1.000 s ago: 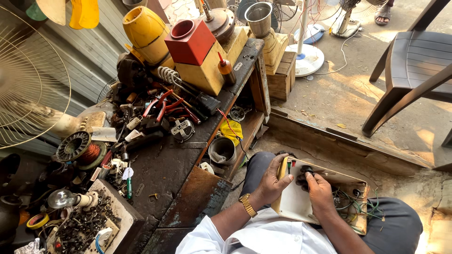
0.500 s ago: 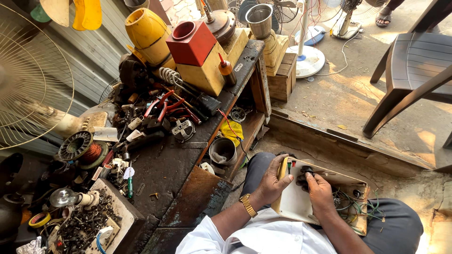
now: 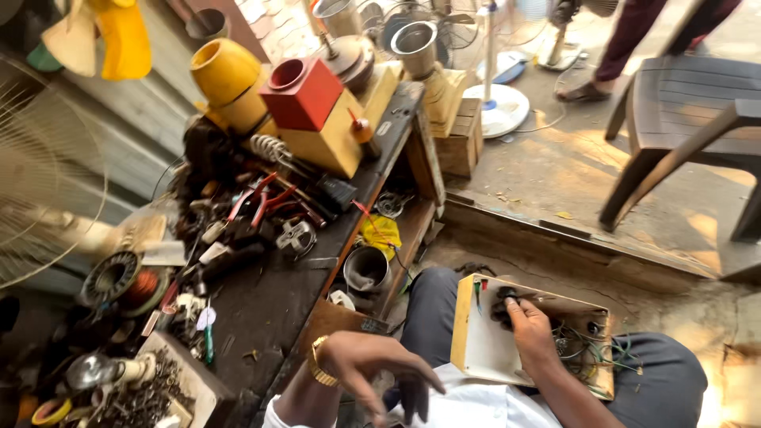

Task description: The person sits on a chair holding a wooden appliance base on their lap and works on its internal wiring, threading and pressing wires and fitting a round black component into the base. They repeatedly adjust the wires and component by hand while holding the box steady, continuing the assembly throughout the clip.

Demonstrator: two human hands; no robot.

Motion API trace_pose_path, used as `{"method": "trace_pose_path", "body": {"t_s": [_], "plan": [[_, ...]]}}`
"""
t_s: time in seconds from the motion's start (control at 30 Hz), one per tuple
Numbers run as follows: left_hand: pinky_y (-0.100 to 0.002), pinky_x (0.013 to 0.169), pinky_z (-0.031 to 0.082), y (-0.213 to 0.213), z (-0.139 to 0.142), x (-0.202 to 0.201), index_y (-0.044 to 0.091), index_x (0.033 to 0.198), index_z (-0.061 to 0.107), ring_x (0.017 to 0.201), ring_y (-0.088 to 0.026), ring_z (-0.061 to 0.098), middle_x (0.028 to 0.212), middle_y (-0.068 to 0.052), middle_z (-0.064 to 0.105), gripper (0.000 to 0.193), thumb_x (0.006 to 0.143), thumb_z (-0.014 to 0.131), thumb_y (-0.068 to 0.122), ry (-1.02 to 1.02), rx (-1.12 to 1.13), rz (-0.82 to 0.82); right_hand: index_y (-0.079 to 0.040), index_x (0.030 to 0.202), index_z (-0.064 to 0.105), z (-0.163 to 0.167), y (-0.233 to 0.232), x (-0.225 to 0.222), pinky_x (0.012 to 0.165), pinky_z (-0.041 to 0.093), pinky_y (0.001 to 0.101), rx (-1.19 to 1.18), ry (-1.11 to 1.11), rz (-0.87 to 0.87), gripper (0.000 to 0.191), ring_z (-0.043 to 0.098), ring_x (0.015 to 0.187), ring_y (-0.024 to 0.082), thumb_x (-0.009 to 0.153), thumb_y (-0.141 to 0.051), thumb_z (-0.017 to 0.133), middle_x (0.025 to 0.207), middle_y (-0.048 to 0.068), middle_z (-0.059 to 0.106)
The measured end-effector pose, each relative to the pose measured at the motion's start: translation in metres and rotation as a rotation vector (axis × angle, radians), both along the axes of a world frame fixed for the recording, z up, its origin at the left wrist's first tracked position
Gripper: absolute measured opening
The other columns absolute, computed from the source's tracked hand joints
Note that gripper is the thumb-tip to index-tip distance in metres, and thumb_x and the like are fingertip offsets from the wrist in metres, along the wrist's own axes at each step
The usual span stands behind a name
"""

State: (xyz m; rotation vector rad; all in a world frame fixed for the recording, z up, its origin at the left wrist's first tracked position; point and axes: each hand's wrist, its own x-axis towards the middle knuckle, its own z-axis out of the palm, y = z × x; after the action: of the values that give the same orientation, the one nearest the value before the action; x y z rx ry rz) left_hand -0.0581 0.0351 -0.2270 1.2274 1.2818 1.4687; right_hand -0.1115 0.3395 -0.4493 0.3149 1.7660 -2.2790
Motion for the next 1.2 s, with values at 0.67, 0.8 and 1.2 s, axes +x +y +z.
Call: {"method": "trace_pose_path", "body": {"t_s": [0.67,0.8,1.2], "plan": [[-0.034,0.104,0.049,0.116,-0.17,-0.046,0.004,0.141,0.053,0.119,-0.02,0.06,0.129,-0.012,0.062,0.053,0.099,0.064,0.035,0.117,-0.115,1.305,0.001,0.104,0.072,0.0,-0.001,0.003,0.074,0.046,0.0295,-0.103,0.003,0.043,0.026,0.059,0.08,0.011,0.107,-0.02,0.056,0.092,0.004,0.07],[-0.033,0.1,0.05,0.118,-0.169,-0.044,0.005,0.141,0.05,0.115,-0.018,0.06,0.125,-0.01,0.061,0.054,0.099,0.064,0.037,-0.016,-0.131,1.284,0.001,0.101,0.071,-0.004,0.0,0.002,0.076,0.049,0.0304,-0.095,-0.003,0.05,0.027,0.063,0.081,0.014,0.106,-0.02,0.055,0.09,0.006,0.071],[-0.033,0.102,0.05,0.119,-0.163,-0.042,0.005,0.141,0.05,0.117,-0.018,0.059,0.126,-0.01,0.06,0.056,0.098,0.064,0.039,-0.055,-0.121,1.282,0.001,0.101,0.071,-0.007,0.001,0.003,0.076,0.048,0.0306,-0.076,0.011,0.058,0.028,0.062,0.081,0.014,0.106,-0.021,0.055,0.09,0.007,0.071]]}}
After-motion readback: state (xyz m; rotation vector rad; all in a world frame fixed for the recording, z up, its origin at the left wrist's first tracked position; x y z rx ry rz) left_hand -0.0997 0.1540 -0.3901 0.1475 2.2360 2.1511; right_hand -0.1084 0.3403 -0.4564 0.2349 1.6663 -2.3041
